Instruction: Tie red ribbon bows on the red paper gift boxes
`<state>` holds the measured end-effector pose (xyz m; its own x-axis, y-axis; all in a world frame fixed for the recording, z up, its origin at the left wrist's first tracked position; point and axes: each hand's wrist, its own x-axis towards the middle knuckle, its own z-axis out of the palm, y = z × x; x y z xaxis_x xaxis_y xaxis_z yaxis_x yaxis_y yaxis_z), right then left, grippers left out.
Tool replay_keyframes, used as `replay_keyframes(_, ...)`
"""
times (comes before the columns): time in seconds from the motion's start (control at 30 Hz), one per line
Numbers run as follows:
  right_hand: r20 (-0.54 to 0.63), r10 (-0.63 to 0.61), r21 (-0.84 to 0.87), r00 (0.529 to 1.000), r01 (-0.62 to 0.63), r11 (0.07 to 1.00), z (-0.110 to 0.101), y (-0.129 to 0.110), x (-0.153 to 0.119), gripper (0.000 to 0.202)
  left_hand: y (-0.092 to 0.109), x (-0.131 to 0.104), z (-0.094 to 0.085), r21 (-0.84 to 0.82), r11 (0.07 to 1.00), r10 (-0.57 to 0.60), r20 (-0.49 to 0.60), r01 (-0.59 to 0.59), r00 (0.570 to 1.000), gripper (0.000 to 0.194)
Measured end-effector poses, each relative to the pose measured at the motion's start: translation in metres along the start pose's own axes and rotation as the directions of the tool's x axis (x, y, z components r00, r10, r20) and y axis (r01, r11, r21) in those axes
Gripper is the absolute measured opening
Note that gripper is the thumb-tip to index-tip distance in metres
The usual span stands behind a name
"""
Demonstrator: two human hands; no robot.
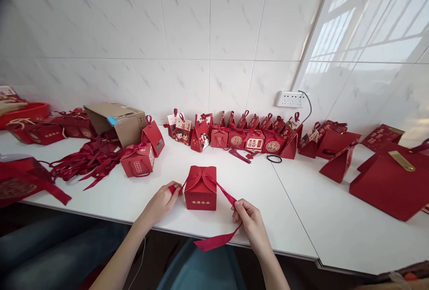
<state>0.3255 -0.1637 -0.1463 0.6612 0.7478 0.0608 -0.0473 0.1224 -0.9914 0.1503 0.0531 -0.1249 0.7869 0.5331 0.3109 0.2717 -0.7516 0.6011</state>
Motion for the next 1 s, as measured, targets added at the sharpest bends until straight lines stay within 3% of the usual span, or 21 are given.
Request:
replay_keyframes(0.37, -0.057, -0.030, -0.052, 0.998, 0.027, 0.998, -0.0014, -0.0001, -0.0004, 0.041, -0.0006, 0.0004, -0.0022, 0.114, 0.993, 0.013, -0.005, -0.013, 1.000, 0.033)
replay_keyframes(1.0, -0.120, 0.020, -0.123, 0.993, -0.035, 0.992, 0.0031, -0.0075, 0.0011, 0.044, -0.0026, 0.0070, 0.0005, 0.236, 0.965, 0.120, -0.009, -0.115, 0.993, 0.030)
